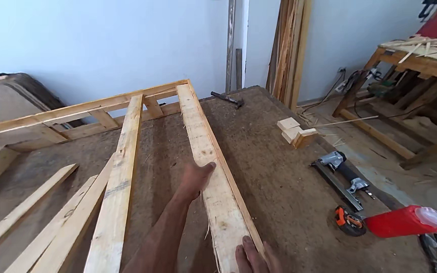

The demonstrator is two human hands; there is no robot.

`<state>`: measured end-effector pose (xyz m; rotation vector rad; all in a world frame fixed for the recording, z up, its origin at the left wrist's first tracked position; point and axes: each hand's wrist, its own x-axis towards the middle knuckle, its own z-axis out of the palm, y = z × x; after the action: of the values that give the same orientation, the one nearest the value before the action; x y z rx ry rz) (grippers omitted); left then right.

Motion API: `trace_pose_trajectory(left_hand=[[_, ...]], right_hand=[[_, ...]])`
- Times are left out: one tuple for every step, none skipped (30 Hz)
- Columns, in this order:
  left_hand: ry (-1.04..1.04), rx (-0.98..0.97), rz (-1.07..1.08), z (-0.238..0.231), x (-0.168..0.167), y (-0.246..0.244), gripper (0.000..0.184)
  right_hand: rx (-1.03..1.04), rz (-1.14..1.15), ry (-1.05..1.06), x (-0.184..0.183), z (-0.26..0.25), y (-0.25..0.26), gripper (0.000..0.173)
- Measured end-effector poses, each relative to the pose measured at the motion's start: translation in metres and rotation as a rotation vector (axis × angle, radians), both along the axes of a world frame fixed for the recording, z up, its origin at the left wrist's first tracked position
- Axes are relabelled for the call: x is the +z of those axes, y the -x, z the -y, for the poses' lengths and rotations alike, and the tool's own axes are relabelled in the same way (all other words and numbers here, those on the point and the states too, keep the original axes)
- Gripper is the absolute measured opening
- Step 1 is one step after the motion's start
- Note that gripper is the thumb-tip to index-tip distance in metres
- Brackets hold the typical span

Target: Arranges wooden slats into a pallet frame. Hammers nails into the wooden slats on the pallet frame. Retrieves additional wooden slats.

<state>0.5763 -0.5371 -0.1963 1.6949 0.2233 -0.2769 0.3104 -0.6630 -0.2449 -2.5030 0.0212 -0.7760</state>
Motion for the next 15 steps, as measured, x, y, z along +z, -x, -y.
trace_pose_trajectory(left_hand=[[0.012, -0.001, -0.008, 0.0, -0.004, -0.001, 0.046], [0.02, 0.0, -0.013, 0.001, -0.006, -0.001, 0.045], [0.028, 0.005, -0.013, 0.001, -0.007, -0.001, 0.044], [0.033, 0.013, -0.011, 0.001, -0.007, -0.001, 0.044], [0.025, 0.02, -0.009, 0.001, -0.007, -0.001, 0.044], [0.014, 0.025, -0.005, 0.001, -0.009, 0.0, 0.045], [-0.006, 0.027, 0.0, 0.0, -0.011, 0.0, 0.046], [-0.036, 0.023, 0.005, 0.0, -0.011, -0.001, 0.047], [-0.078, 0.014, 0.01, 0.0, -0.01, -0.002, 0.049], [-0.124, 0.009, 0.007, -0.001, -0.009, -0.002, 0.051], [-0.162, 0.0, 0.001, -0.002, -0.009, 0.0, 0.053], [-0.188, -0.003, -0.005, -0.002, -0.01, 0.003, 0.055], [-0.196, -0.001, 0.0, 0.0, -0.011, 0.006, 0.054], [-0.179, 0.003, 0.021, 0.001, -0.01, 0.005, 0.052], [-0.141, 0.011, 0.047, 0.002, -0.01, 0.003, 0.05]], right_hand=[[-0.01, -0.033, 0.042, 0.0, 0.0, 0.001, 0.052], [-0.015, -0.052, 0.063, 0.0, -0.001, 0.001, 0.052], [-0.017, -0.064, 0.077, 0.001, -0.001, 0.001, 0.053], [-0.012, -0.071, 0.086, 0.003, -0.001, 0.001, 0.053], [-0.007, -0.076, 0.092, 0.005, -0.001, 0.001, 0.053], [-0.005, -0.081, 0.091, 0.007, -0.001, 0.003, 0.052], [0.0, -0.08, 0.07, 0.009, 0.0, 0.004, 0.049], [0.01, -0.066, 0.011, 0.012, 0.001, 0.004, 0.044], [0.013, -0.052, -0.079, 0.015, 0.004, 0.003, 0.039], [-0.003, -0.062, -0.193, 0.019, 0.008, 0.005, 0.037], [-0.039, -0.12, -0.322, 0.024, 0.014, 0.008, 0.04], [-0.075, -0.249, -0.468, 0.03, 0.022, 0.013, 0.05], [-0.118, -0.404, -0.607, 0.036, 0.03, 0.014, 0.062], [-0.147, -0.51, -0.697, 0.037, 0.036, 0.012, 0.068], [-0.148, -0.565, -0.726, 0.035, 0.038, 0.011, 0.066]])
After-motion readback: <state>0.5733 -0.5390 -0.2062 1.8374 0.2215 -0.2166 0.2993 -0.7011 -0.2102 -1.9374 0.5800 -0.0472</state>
